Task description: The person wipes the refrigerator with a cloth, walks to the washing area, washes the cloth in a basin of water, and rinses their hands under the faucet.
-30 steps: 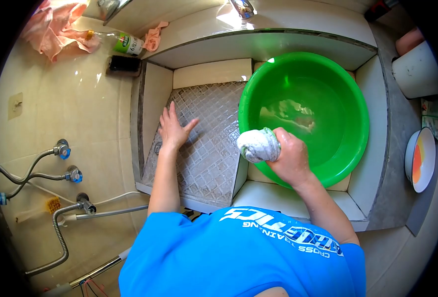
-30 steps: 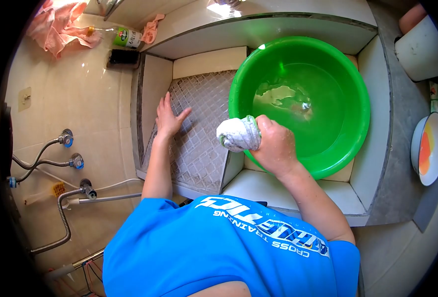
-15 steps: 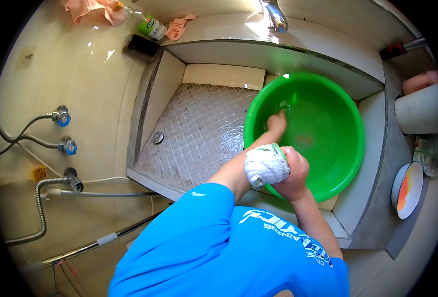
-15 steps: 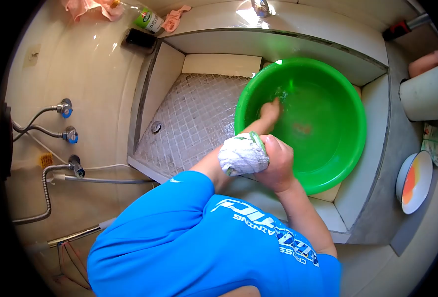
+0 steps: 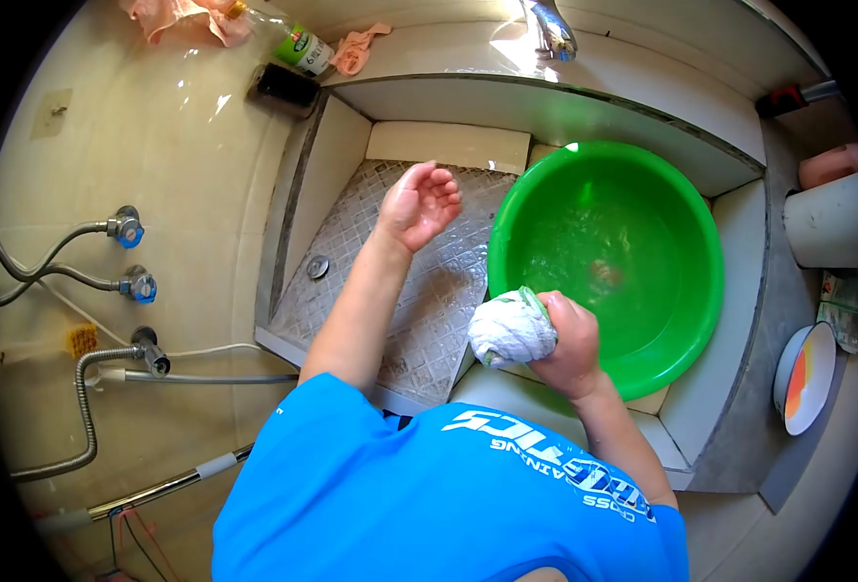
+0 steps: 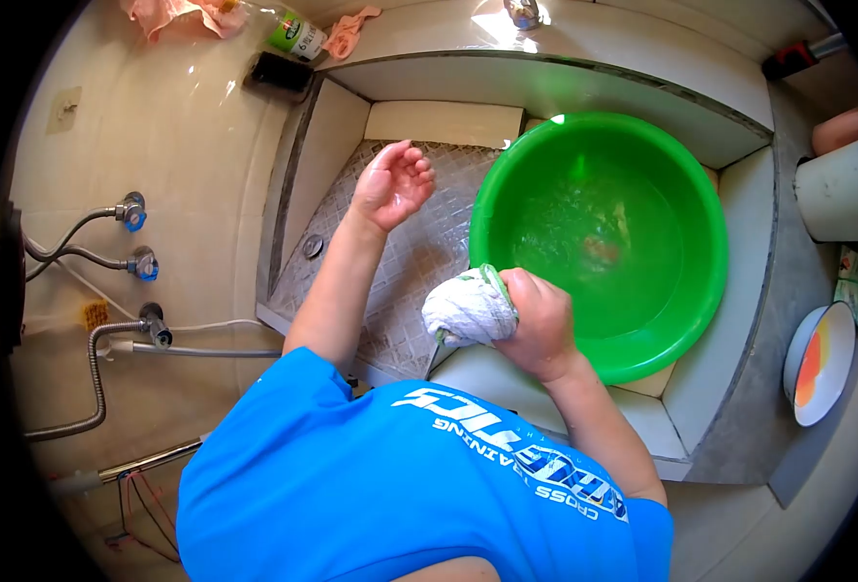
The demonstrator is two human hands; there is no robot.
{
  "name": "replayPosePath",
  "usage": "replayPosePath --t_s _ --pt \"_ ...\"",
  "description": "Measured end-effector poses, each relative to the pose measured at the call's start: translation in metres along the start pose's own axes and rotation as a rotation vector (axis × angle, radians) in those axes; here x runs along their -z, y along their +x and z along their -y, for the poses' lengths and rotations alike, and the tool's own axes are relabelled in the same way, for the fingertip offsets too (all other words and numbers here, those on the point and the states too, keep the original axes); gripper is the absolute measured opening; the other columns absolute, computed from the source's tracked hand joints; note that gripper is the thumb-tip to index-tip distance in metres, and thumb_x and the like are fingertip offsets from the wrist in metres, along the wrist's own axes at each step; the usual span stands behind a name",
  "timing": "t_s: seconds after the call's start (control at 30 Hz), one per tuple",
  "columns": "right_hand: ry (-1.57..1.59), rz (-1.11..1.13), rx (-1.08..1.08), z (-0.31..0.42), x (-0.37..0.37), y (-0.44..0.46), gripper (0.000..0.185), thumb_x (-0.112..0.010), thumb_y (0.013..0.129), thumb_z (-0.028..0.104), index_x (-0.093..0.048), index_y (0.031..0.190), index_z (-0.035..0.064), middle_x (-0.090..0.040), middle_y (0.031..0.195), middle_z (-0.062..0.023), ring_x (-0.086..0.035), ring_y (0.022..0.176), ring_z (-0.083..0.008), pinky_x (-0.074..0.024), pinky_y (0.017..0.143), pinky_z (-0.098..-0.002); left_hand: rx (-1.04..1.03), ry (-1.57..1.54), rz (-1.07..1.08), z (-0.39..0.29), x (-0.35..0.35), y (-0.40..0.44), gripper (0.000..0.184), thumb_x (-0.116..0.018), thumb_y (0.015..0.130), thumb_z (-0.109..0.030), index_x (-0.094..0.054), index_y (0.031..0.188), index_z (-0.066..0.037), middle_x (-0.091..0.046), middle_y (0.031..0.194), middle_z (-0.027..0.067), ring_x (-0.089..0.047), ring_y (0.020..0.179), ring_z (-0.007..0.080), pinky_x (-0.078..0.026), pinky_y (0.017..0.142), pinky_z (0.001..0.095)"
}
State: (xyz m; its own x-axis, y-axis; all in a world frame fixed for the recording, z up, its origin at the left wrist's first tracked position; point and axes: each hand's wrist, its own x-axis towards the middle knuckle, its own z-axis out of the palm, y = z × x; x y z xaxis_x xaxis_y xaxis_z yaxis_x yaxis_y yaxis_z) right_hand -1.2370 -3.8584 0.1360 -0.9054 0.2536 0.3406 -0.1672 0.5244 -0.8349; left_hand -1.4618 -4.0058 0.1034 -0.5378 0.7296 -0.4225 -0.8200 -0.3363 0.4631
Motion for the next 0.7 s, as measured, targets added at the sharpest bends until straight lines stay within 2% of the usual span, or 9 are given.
replayPosePath --t_s 0.03,0.07,0.13,0.17,0.27,0.37,0.5,0.6,0.7 --pt "-0.012 0.023 -0.012 0.0 -0.001 0.0 0.028 -0.069 0.06 0.015 -0.052 0.079 0.0054 -0.055 0.068 -0.0123 -0.056 0.061 -0.0308 -0.0449 0.054 -0.0362 -0.045 0.151 -0.176 -0.003 0.007 -0.004 0.029 -0.042 0.087 -0.027 -0.057 0.082 -0.003 -0.058 0.08 0.0093 -0.054 0.081 0.0212 -0.044 0.071 0.032" --pt "-0.008 0.023 -0.011 -0.001 -0.001 -0.001 0.028 -0.069 0.06 0.015 -0.052 0.079 0.0054 -0.055 0.068 -0.0123 -0.056 0.061 -0.0308 -0.0449 0.054 -0.0362 -0.046 0.153 -0.179 -0.002 0.011 -0.006 0.029 -0.042 0.087 -0.027 -0.057 0.082 -0.003 -0.058 0.08 0.0093 -0.054 0.081 0.0212 -0.044 0.071 0.032" --pt "-0.026 0.034 -0.029 -0.002 -0.001 -0.001 0.026 -0.068 0.061 0.014 -0.052 0.079 0.0058 -0.056 0.068 -0.0123 -0.056 0.062 -0.0307 -0.0449 0.054 -0.0363 -0.123 0.471 -0.438 0.001 0.014 -0.011 0.041 -0.04 0.089 -0.033 -0.052 0.103 0.003 -0.054 0.106 0.0182 -0.05 0.101 0.0292 -0.042 0.082 0.0383" --pt "-0.027 0.034 -0.029 -0.002 -0.001 -0.001 0.026 -0.068 0.061 0.014 -0.052 0.079 0.0058 -0.056 0.068 -0.0123 -0.056 0.062 -0.0307 -0.0449 0.054 -0.0363 -0.071 0.522 -0.479 0.0 0.02 -0.013 0.05 -0.038 0.089 -0.038 -0.04 0.121 0.0 -0.038 0.125 0.0208 -0.039 0.113 0.0338 -0.037 0.089 0.045" --pt "-0.028 0.011 -0.042 -0.001 0.001 0.001 0.025 -0.068 0.061 0.013 -0.052 0.079 0.0061 -0.056 0.068 -0.0123 -0.056 0.062 -0.0308 -0.045 0.054 -0.0363 -0.104 0.522 -0.596 0.004 -0.006 -0.025 0.053 -0.039 0.088 -0.04 -0.032 0.129 -0.006 -0.024 0.134 0.0201 -0.027 0.12 0.0373 -0.031 0.092 0.0511" --pt "-0.017 -0.006 -0.049 -0.001 0.002 0.001 0.024 -0.067 0.061 0.013 -0.052 0.079 0.0062 -0.056 0.068 -0.0122 -0.056 0.062 -0.0308 -0.0451 0.054 -0.036 -0.137 0.597 -0.601 0.0 -0.008 -0.031 0.056 -0.042 0.087 -0.042 -0.026 0.132 -0.014 -0.032 0.13 0.0154 -0.017 0.126 0.0352 -0.028 0.091 0.0567" --pt "-0.027 -0.001 -0.043 -0.002 0.003 0.001 0.024 -0.068 0.062 0.013 -0.052 0.079 0.006 -0.056 0.068 -0.0124 -0.056 0.062 -0.0305 -0.0451 0.055 -0.0358 -0.224 0.965 -0.674 0.009 -0.011 -0.033 0.051 -0.044 0.087 -0.039 -0.035 0.127 -0.009 -0.031 0.132 0.015 -0.031 0.119 0.0338 -0.033 0.092 0.0487" --pt "-0.01 -0.028 -0.011 -0.001 0.004 0.001 0.025 -0.068 0.062 0.014 -0.052 0.079 0.0054 -0.056 0.068 -0.0123 -0.056 0.061 -0.0302 -0.0449 0.054 -0.0357 -0.325 0.727 -0.217 0.038 -0.051 -0.028 0.031 -0.049 0.086 -0.028 -0.053 0.105 -0.003 -0.057 0.1 0.0077 -0.056 0.094 0.0191 -0.045 0.078 0.0326" --pt "0.018 -0.091 0.054 0.002 0.005 0.0 0.027 -0.069 0.062 0.014 -0.052 0.079 0.0042 -0.055 0.068 -0.0121 -0.056 0.06 -0.0302 -0.0447 0.053 -0.0354 0.137 0.485 0.179 0.088 -0.078 -0.007 0.034 -0.05 0.086 -0.027 -0.052 0.108 -0.002 -0.055 0.105 0.0114 -0.053 0.099 0.0216 -0.044 0.082 0.0338"
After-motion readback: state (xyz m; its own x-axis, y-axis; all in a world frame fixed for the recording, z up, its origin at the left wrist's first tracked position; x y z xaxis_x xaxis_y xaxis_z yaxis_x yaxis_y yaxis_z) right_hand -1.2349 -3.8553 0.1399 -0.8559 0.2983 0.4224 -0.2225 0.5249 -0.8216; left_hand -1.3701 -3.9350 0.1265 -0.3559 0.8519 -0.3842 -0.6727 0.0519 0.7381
